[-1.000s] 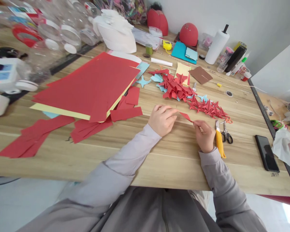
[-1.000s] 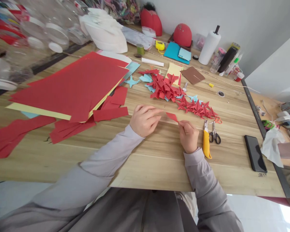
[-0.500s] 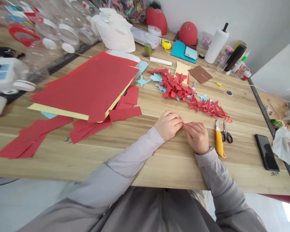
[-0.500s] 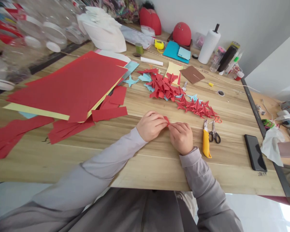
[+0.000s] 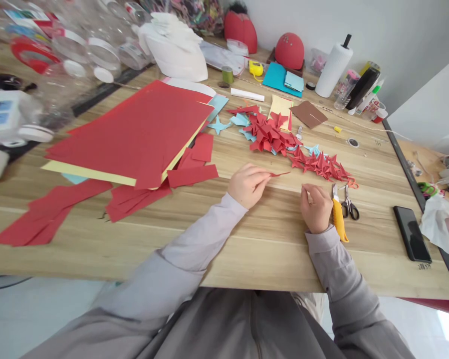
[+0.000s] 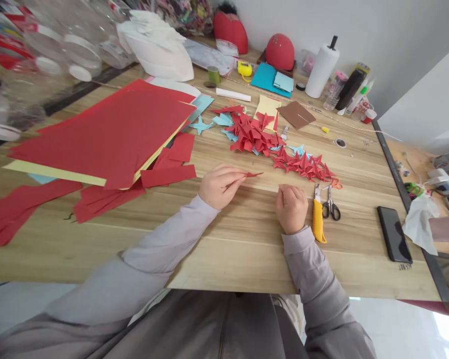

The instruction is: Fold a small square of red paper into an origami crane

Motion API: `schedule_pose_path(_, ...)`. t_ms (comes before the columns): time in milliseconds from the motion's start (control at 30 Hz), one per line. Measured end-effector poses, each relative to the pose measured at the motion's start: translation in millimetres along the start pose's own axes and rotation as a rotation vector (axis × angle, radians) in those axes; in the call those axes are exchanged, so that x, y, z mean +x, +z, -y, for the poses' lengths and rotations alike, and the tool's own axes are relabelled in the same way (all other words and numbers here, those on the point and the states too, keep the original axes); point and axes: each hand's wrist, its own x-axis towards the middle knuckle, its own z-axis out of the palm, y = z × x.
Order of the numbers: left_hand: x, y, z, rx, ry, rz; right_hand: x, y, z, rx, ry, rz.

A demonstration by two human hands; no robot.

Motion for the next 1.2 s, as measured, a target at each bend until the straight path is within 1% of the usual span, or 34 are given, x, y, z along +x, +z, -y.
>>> schedule_pose_path(67,-1,5.8,-6,-0.227,-0.281,-0.067,0,1,3,0.040,-0.008,0.040)
schedule_pose_path(133,-2,12.2,-12,-0.537,-0.595,-0.046,0,1,6,0.067,-0.038,0.082)
schedule_pose_path(200,-2,17.3,-16,-0.841,-0.851,-0.016,0,1,10,0.087,-0.074,0.125)
schedule_pose_path(233,-2,19.1,-18,-0.960,-0.942,-0.012,0,1,11,0.093,-0.094,0.154)
schedule_pose_path(300,-1,21.4,-20,-1.092,-1.039,-0.028,0,2,12,0.091,-0.133,0.216)
schedule_pose_path(367,-1,22.8,-22,-1.111,-1.061,-0.064,-1,3,11,0.081,-0.166,0.268)
schedule_pose_path(467,-3,25.0,-24,-1.071,-1.031,-0.093,-3,6,11,0.093,-0.200,0.292)
schedule_pose_path(567,-5,27.2,-27,-1.071,-1.026,-0.068,-5,8,13,0.124,-0.204,0.277)
schedule_pose_path(667,-6,27.1,-31,-1.091,-1.068,-0.047,-4,7,17,0.182,-0.161,0.243)
schedule_pose_path(767,-5,25.3,-33,-1.127,-1.099,-0.032,-2,5,20,0.268,-0.072,0.213)
schedule_pose_path(900,-5,24.2,-33,-1.214,-1.094,-0.006,1,1,25,0.334,0.041,0.163)
schedule_pose_path(967,-5,24.8,-33,-1.221,-1.095,0.013,2,1,25,0.371,0.107,0.142)
schedule_pose_path(1067,-7,26.5,-33,-1.199,-1.102,0.045,2,4,22,0.483,0.267,0.110)
schedule_pose_path(1200,-9,28.2,-36,-1.220,-1.065,0.084,1,11,15,0.773,0.543,0.107)
